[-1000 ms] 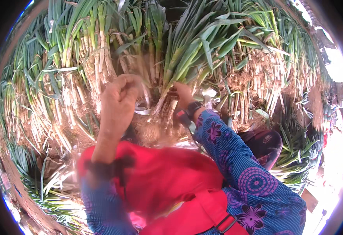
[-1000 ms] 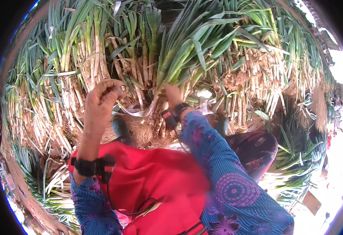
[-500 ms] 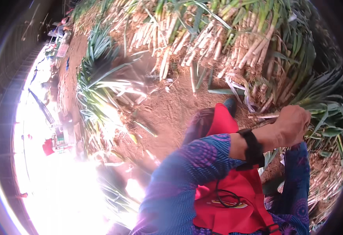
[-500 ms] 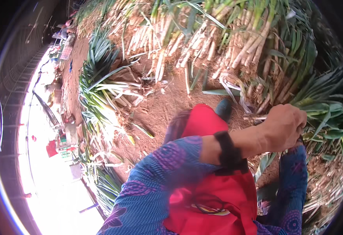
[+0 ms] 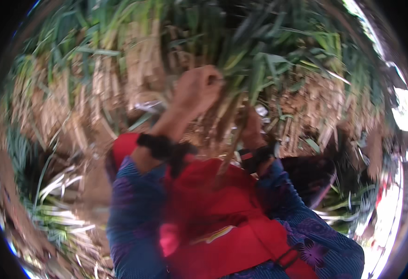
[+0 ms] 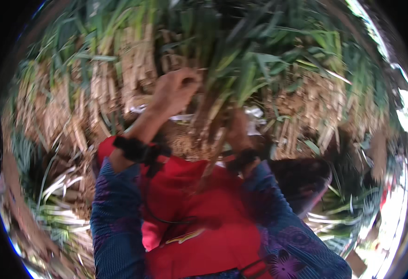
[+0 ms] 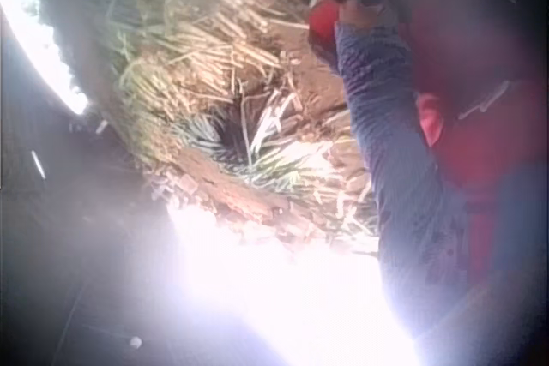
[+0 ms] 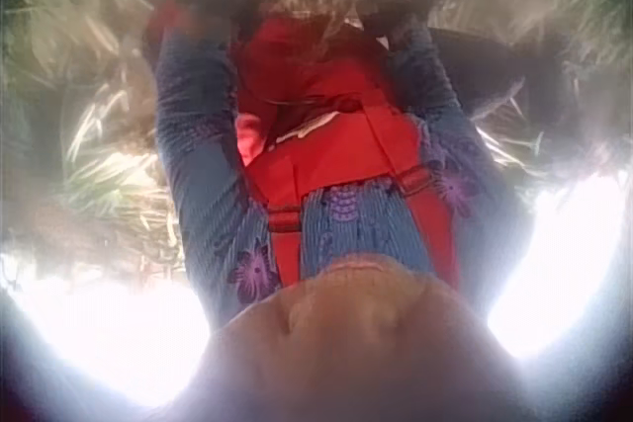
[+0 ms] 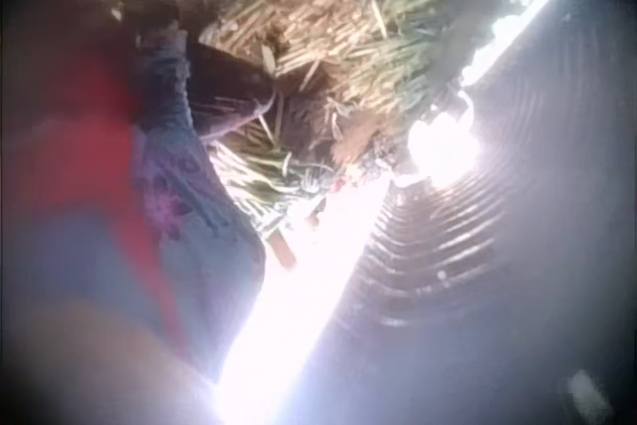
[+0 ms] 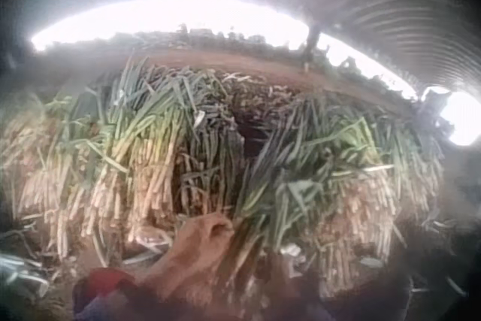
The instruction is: The person picks up leeks from a pile, peels away the outer layers by hand, and uses a knife to trim the roots and green tops before placing them into a new pile.
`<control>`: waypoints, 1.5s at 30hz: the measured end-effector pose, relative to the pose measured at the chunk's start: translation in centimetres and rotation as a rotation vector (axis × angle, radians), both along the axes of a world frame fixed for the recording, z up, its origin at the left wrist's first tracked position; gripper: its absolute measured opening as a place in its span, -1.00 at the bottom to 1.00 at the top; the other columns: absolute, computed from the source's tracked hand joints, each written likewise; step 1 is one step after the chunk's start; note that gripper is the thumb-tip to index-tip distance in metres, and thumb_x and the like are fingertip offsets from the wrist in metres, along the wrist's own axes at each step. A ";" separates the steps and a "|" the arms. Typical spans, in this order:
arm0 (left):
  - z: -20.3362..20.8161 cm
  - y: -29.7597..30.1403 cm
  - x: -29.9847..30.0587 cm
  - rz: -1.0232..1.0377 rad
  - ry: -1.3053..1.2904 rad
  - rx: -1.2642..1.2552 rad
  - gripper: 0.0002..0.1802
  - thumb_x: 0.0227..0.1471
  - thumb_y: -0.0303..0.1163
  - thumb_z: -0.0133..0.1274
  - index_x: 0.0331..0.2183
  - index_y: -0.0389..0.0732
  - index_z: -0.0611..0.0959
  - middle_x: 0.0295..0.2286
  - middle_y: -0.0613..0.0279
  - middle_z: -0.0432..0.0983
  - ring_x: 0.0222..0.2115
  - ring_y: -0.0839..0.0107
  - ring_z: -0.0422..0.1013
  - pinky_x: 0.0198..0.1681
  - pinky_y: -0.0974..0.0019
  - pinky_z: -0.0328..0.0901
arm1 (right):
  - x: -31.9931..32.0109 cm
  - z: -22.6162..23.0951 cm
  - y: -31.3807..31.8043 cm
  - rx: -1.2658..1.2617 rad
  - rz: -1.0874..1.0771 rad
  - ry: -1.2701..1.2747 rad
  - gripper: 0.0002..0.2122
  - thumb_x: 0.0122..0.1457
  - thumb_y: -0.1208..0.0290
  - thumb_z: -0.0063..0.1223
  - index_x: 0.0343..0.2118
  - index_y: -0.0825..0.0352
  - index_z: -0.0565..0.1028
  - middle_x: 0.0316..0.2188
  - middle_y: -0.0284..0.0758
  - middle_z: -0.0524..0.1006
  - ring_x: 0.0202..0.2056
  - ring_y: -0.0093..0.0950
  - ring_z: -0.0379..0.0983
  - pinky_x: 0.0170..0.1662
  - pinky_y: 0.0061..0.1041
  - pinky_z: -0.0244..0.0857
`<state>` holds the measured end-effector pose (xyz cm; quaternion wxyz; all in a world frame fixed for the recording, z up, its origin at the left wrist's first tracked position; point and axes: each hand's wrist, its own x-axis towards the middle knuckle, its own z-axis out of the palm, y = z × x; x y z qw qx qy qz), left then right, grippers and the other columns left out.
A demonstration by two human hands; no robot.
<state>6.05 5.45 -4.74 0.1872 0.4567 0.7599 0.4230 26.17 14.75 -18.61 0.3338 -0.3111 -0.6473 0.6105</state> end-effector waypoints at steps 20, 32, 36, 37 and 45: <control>6.8 0.8 3.5 -0.301 -0.837 0.186 -0.50 -0.05 -0.28 0.19 -0.06 -0.27 0.51 -0.29 0.33 0.52 -0.33 0.53 0.40 -0.26 0.46 0.25 | -1.1 17.7 -7.0 -0.251 -0.062 0.089 -0.67 0.21 0.33 -0.01 -0.02 0.35 0.33 -0.50 -0.46 0.39 -0.56 -0.69 0.26 -0.55 -0.67 0.14; 4.1 1.5 0.5 -0.113 -1.119 0.331 -0.71 -0.02 -0.36 0.04 -0.21 -0.23 0.53 -0.30 0.18 0.52 -0.28 0.27 0.47 -0.12 0.14 0.36 | 4.9 14.0 -4.7 -0.324 0.298 -0.182 -0.73 0.21 0.23 0.04 -0.16 0.32 0.44 -0.56 -0.51 0.38 -0.54 -0.70 0.28 -0.55 -0.65 0.14; 1.9 1.5 1.8 -0.065 -1.200 0.340 -0.71 -0.05 -0.40 -0.01 -0.23 -0.30 0.52 -0.32 0.13 0.50 -0.30 0.22 0.47 -0.15 0.08 0.41 | 6.4 12.2 -4.2 -0.133 0.237 -0.239 -0.76 0.19 0.24 0.05 -0.18 0.27 0.46 -0.54 -0.47 0.43 -0.51 -0.66 0.32 -0.50 -0.64 0.19; 1.6 1.7 2.2 -0.051 -1.220 0.326 -0.71 -0.06 -0.41 -0.03 -0.23 -0.31 0.52 -0.33 0.13 0.50 -0.30 0.22 0.46 -0.16 0.09 0.41 | 6.7 11.7 -4.0 0.007 0.201 -0.274 -0.77 0.19 0.25 0.06 -0.19 0.28 0.47 -0.51 -0.43 0.47 -0.47 -0.63 0.36 -0.45 -0.60 0.24; 0.2 2.5 5.7 0.042 -1.206 0.315 -0.81 -0.10 -0.47 -0.11 -0.36 -0.29 0.49 -0.39 0.13 0.49 -0.34 0.21 0.47 -0.20 0.06 0.43 | 10.3 11.4 -3.0 0.075 0.185 -0.239 -0.73 0.17 0.24 0.07 -0.17 0.32 0.48 -0.51 -0.46 0.46 -0.48 -0.60 0.36 -0.42 -0.59 0.24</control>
